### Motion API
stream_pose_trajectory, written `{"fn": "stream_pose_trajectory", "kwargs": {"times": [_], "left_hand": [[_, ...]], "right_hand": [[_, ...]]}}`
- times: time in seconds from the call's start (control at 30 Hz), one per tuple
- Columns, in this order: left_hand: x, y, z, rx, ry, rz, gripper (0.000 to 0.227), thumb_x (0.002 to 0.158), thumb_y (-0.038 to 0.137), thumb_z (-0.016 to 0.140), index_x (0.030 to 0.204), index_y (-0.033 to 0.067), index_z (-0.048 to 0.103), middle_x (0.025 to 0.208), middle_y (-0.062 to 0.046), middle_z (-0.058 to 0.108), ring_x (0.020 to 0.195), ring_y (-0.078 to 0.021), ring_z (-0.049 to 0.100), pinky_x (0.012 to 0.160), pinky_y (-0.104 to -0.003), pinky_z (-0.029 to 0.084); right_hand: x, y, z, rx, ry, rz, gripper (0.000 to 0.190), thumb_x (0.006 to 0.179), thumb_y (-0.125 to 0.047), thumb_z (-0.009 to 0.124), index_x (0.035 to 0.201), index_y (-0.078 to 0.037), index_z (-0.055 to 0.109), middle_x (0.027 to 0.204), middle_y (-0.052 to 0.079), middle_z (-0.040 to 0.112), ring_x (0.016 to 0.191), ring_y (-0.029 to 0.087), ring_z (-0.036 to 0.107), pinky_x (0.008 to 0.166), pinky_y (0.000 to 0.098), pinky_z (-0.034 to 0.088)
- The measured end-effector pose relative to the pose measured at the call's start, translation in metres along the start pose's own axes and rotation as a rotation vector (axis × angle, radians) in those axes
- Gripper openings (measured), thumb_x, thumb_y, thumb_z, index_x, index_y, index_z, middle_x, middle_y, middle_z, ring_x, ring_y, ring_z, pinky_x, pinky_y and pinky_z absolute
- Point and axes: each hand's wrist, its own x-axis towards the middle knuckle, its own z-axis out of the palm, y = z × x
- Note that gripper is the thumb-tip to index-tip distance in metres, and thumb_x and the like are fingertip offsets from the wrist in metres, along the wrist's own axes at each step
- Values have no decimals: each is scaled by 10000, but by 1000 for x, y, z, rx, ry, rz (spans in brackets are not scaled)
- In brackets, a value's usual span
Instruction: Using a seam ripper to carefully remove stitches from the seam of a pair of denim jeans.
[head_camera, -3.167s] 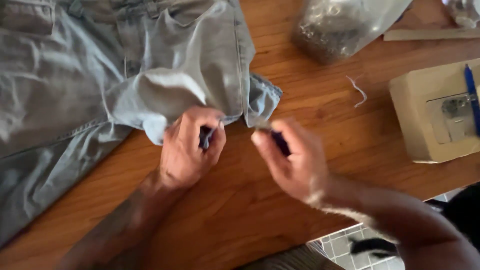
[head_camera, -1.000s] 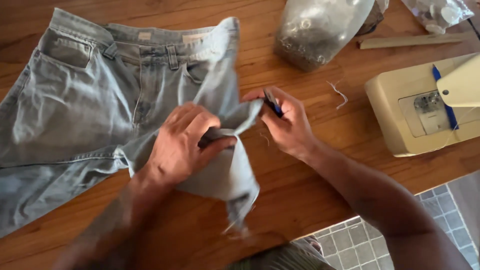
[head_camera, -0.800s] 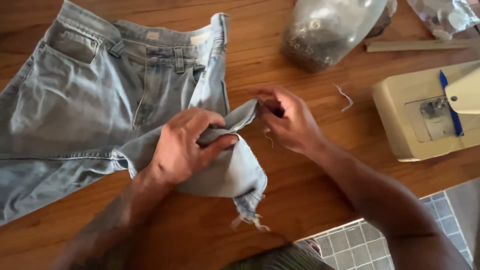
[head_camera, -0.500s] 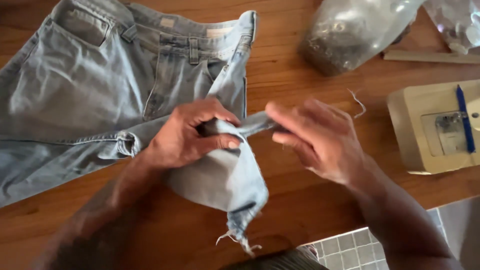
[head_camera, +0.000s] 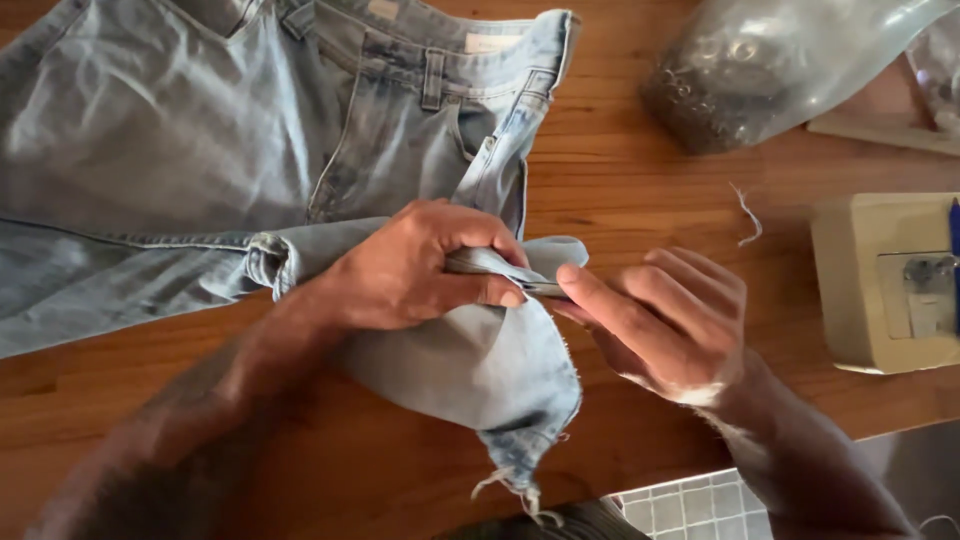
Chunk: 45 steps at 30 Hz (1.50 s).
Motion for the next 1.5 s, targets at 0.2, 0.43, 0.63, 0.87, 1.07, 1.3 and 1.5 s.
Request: {"fn": "stream_pose_trajectory", "kwargs": {"times": [0.2, 0.43, 0.63, 0.87, 1.07, 1.3, 1.5], "left_hand": [[1, 13, -4, 21, -16, -218, 293, 995, 422, 889, 1156, 177, 891, 817, 59, 748, 700, -77, 581, 671, -300, 445], [4, 19, 0, -37, -57, -321, 233, 973, 395, 939, 1064, 188, 882, 709, 81, 659, 640, -74, 514, 633, -311, 413], [-1, 15, -3, -63, -100, -263, 287, 988, 414, 901, 1157, 190, 845, 738, 86, 665, 595, -69, 488, 566, -300, 382], [-4, 7, -2, -244, -5, -174, 308, 1007, 331, 901, 1243, 161, 801, 986, 51, 750, 775, -73, 601, 706, -254, 486], [-4, 9, 0, -206, 42, -246, 299, 967, 306, 947, 1202, 151, 845, 972, 59, 823, 719, -47, 584, 656, -242, 463], [-5, 8, 0, -196, 50, -257, 319, 960, 321, 950, 1215, 152, 861, 943, 71, 813, 704, -38, 568, 642, -239, 448], [-5, 5, 2, -200, 61, -230, 320, 967, 337, 943, 1217, 154, 863, 924, 80, 764, 705, -41, 537, 636, -244, 413]], "right_hand": [[4, 0, -1, -69, -23, -10, 191, 1153, -81, 877, 1329, -6, 864, 823, 41, 511, 631, 221, 465, 593, 424, 403], [2, 0, 10, -57, -2, -38, 207, 1154, -96, 882, 1342, -12, 857, 846, 33, 526, 641, 190, 483, 590, 403, 425], [3, -2, 10, -84, -19, -65, 194, 1166, 53, 736, 1295, 7, 874, 801, 38, 455, 621, 193, 412, 570, 379, 376], [-5, 3, 16, -44, 39, -37, 316, 1224, -187, 625, 1311, 9, 857, 838, 59, 527, 625, 205, 504, 586, 401, 423], [-6, 1, 19, -45, 56, -45, 419, 1235, -251, 536, 1301, 28, 842, 810, 68, 522, 618, 210, 498, 584, 398, 394], [-7, 3, 22, -28, 50, -52, 341, 1225, -138, 559, 1285, 49, 837, 793, 74, 527, 606, 217, 523, 564, 398, 416], [-11, 4, 25, 4, 65, -25, 339, 1216, -189, 615, 1286, 50, 844, 785, 62, 509, 598, 209, 536, 554, 398, 443]]}}
